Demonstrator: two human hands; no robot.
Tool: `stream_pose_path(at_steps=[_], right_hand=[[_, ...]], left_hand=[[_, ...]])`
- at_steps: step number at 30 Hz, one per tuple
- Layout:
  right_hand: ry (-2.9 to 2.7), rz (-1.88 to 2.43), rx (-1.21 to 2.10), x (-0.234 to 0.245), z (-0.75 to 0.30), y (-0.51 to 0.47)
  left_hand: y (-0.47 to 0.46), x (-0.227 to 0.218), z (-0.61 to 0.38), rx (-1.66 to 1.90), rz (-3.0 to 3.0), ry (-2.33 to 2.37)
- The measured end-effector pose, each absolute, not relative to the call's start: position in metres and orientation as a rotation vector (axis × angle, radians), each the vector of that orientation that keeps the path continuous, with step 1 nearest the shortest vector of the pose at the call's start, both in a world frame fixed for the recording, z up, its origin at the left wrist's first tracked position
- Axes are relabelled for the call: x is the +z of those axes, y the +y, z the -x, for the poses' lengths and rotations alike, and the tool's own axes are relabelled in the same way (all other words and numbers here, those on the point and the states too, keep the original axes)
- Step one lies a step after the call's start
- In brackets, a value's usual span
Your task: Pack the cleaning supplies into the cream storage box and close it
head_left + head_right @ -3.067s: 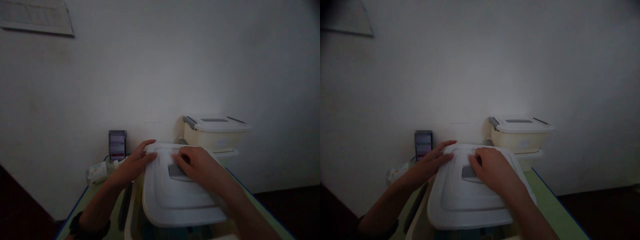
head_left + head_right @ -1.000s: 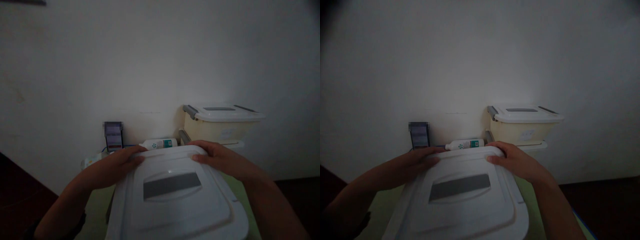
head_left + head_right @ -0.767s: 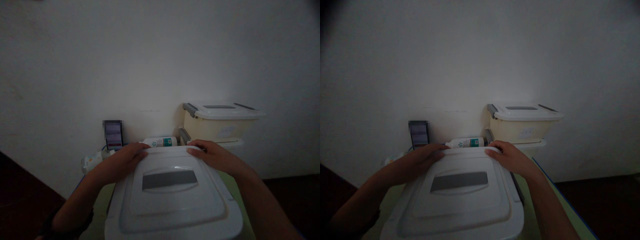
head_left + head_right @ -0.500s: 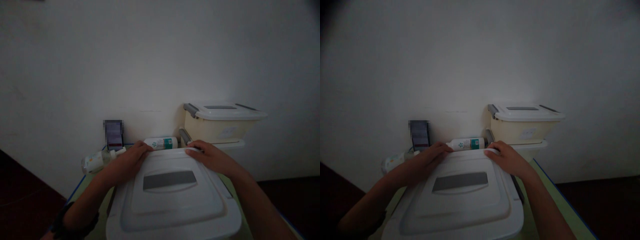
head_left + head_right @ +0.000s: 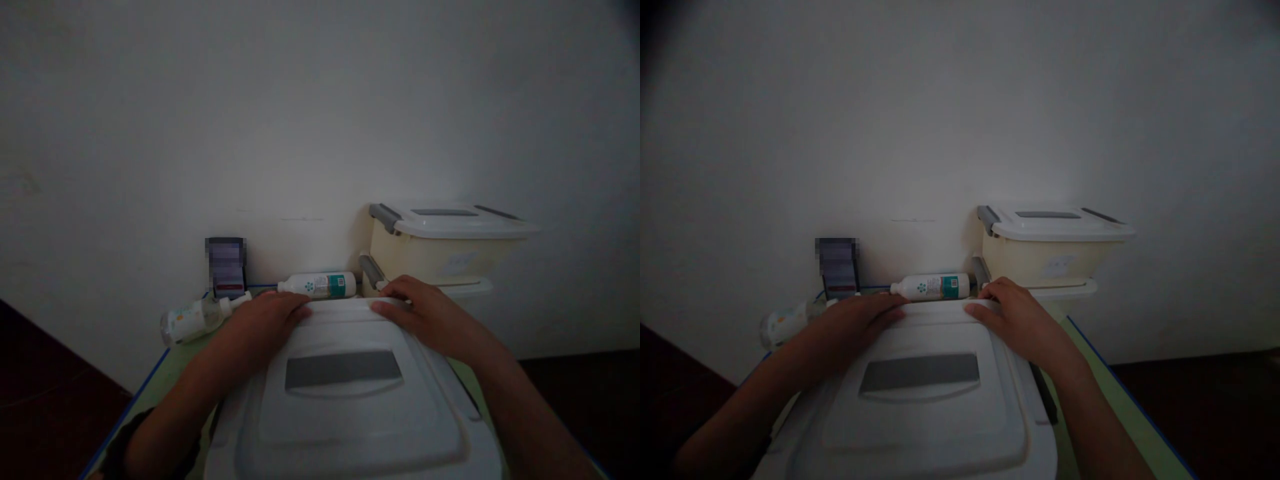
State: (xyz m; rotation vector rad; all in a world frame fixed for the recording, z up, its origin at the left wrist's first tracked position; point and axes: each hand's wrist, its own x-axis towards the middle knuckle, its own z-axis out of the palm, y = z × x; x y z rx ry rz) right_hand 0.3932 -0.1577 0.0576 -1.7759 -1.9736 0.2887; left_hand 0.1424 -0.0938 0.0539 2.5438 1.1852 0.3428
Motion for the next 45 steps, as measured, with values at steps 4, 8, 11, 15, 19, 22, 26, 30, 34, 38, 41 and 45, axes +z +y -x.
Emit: stream_pose_path(at_steps=[4,8,11,15,19,22,26,30,34,38,41,45], right_hand=[[-1.939,1.784,0.355,0.063,-0.393,-0.16],[-1.948,1.781,0.38,0.061,-0.395,-0.157],[-1.968,1.792,0.371,0.058,-0.398,-0.155],[-2.01,1.814,0.398,0.056,-0.4,-0.154],[-2.039,1.8,0.435,0.055,-0.402,-0.154],[-2.066,1.793,0.455,0.053,-0.403,-0.153],[-2.088,1.813,0.488,0.049,-0.396,-0.151],[-2.036,1.834,0.502,0.046,-0.388,-0.149],[-2.03,1.875,0.474,0.045,-0.385,-0.149],[-2.012,1.92,0.47,0.046,-0.383,-0.148],[-2.01,1.949,0.46,0.047,-0.382,-0.149],[-2.044,2.008,0.445,0.048,-0.382,-0.152]], left_hand=[[-0.097,0.058,-0.143,0.367,-2.578,1.21],[-0.094,0.058,-0.14,0.351,-2.589,1.18],[-0.089,0.057,-0.134,0.342,-2.571,1.171],[-0.084,0.059,-0.122,0.423,-2.434,1.11],[-0.082,0.064,-0.114,0.361,-2.409,1.087],[-0.081,0.065,-0.114,0.242,-2.463,1.098],[-0.08,0.059,-0.119,0.204,-2.444,1.135],[-0.08,0.055,-0.125,0.187,-2.407,1.12],[-0.08,0.057,-0.126,0.101,-2.38,1.137],[-0.076,0.054,-0.125,0.016,-2.429,1.107],[-0.068,0.048,-0.124,0.067,-2.405,1.014],[-0.061,0.043,-0.126,0.175,-2.287,0.965]])
